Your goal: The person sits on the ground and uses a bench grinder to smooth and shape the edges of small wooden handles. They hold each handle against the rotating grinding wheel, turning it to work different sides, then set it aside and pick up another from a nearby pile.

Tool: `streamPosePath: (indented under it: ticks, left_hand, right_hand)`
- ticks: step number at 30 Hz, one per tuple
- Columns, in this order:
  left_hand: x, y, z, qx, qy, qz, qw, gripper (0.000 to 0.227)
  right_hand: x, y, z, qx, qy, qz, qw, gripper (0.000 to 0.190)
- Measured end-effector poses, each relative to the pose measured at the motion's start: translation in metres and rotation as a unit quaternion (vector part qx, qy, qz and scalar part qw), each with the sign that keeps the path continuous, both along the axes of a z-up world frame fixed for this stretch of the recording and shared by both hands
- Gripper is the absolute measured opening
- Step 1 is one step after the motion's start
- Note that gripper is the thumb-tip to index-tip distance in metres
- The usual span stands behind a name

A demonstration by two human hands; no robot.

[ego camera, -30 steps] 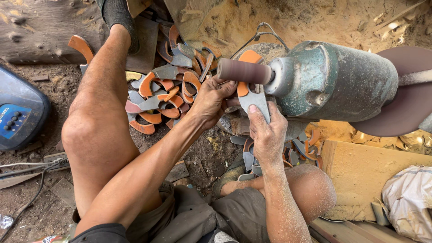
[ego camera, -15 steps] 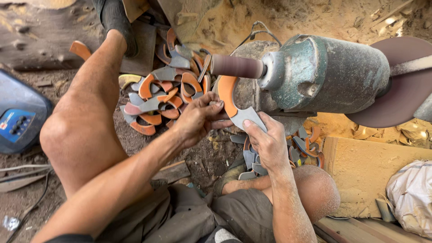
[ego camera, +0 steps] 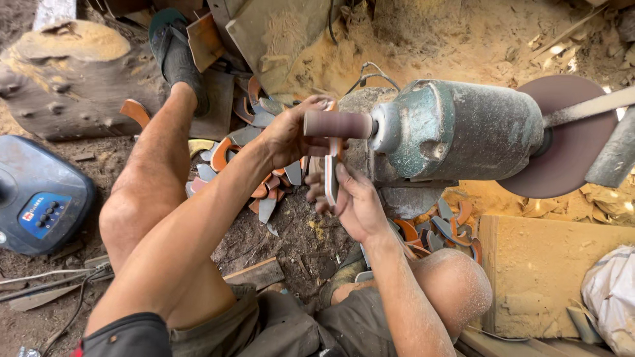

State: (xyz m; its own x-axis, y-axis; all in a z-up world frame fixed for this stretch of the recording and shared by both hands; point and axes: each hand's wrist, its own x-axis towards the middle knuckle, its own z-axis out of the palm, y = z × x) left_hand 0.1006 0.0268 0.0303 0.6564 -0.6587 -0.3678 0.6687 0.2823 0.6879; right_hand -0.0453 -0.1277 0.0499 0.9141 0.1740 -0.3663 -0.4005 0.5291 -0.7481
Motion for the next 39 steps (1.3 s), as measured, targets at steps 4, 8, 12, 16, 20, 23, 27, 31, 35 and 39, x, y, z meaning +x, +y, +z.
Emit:
streamPosePath:
  ticks: [4, 8, 12, 16, 20, 23, 27, 31, 35, 39]
  left_hand:
    - [0.013, -0.004, 0.002, -0.055, -0.011, 0.020, 0.998, 0.042]
    - [0.023, -0.006, 0.004, -0.103, -0.015, 0.058, 0.993, 0.042]
    - [0.025, -0.002, 0.004, -0.114, -0.033, 0.079, 0.990, 0.033]
    - [0.025, -0.001, 0.005, -0.127, -0.044, 0.110, 0.985, 0.030]
    - [0.026, -0.002, 0.009, -0.127, -0.054, 0.111, 0.984, 0.033]
    - [0.026, -0.003, 0.008, -0.121, -0.053, 0.095, 0.987, 0.032]
    - [0.024, -0.006, 0.001, -0.111, -0.042, 0.064, 0.991, 0.026]
    - [0.017, -0.012, -0.008, -0.076, -0.005, 0.031, 0.997, 0.026]
    - [0.001, -0.016, -0.019, -0.086, 0.029, -0.021, 0.996, 0.052]
    - [-0.002, -0.016, -0.025, -0.097, 0.026, 0.044, 0.994, 0.038]
  right_hand:
    - [0.009, -0.003, -0.014, 0.050, -0.011, -0.066, 0.997, 0.033]
    - [0.017, -0.011, -0.021, 0.084, 0.008, -0.089, 0.992, 0.027]
    - [0.027, -0.013, -0.029, 0.113, -0.019, -0.085, 0.990, 0.028]
    - [0.034, -0.015, -0.033, 0.166, -0.040, -0.057, 0.984, 0.026]
    - [0.037, -0.016, -0.033, 0.171, -0.033, -0.062, 0.983, 0.027]
    - [0.030, -0.013, -0.030, 0.168, -0.045, -0.057, 0.983, 0.026]
    - [0.017, -0.007, -0.024, 0.136, 0.012, -0.092, 0.986, 0.027]
    - [0.001, -0.001, -0.017, 0.126, 0.025, -0.084, 0.988, 0.027]
    - [-0.017, 0.007, -0.013, 0.097, 0.039, -0.085, 0.991, 0.029]
    - [-0.012, 0.001, -0.014, 0.051, 0.032, -0.101, 0.993, 0.031]
